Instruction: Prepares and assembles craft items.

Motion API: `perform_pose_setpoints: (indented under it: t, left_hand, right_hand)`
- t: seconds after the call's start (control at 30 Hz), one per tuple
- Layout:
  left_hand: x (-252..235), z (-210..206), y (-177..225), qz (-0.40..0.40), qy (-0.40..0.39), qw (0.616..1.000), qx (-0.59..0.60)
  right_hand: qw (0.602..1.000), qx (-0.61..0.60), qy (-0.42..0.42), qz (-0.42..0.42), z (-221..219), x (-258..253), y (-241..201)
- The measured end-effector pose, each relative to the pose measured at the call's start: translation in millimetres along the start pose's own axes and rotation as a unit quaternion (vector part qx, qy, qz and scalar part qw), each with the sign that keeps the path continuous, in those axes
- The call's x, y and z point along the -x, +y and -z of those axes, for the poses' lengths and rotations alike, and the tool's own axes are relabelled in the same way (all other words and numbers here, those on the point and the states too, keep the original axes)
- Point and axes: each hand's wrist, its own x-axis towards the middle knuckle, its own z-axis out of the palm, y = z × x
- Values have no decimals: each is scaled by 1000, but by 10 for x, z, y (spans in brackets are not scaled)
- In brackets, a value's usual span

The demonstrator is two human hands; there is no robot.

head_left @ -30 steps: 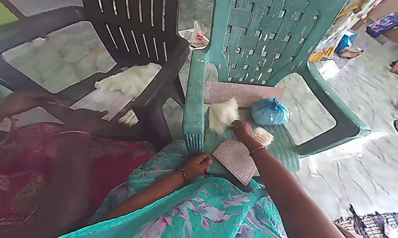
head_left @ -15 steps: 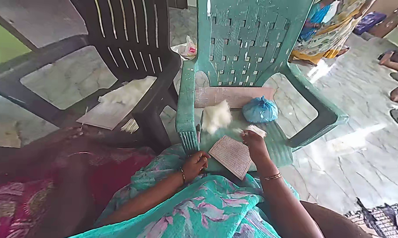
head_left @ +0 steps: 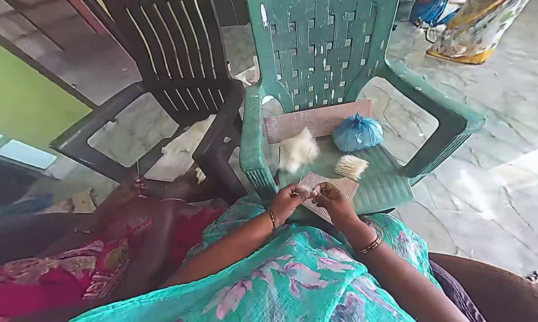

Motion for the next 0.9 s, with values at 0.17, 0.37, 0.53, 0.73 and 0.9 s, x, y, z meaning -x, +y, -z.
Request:
perform_pose_setpoints:
  t: [0.17, 0.37, 0.53, 0.73, 0.9]
  left_hand:
    - [-75, -36, 57, 20, 38, 998, -55]
    - [-134, -82, 163, 66, 52, 989, -123]
    - [-101, -155, 186, 73, 7, 993, -88]
    - [-89, -161, 108, 62, -26, 992, -103]
    - [-82, -162, 51, 50, -44, 990, -124]
  right_hand:
    - [993, 2, 115, 18, 108, -37, 20]
    - [994, -89, 21, 67, 183, -48, 92]
    - [999, 7, 5, 37, 171, -73, 101]
    - [995, 75, 13, 59, 247, -133, 151]
    - [993, 63, 46, 93, 278, -152, 202]
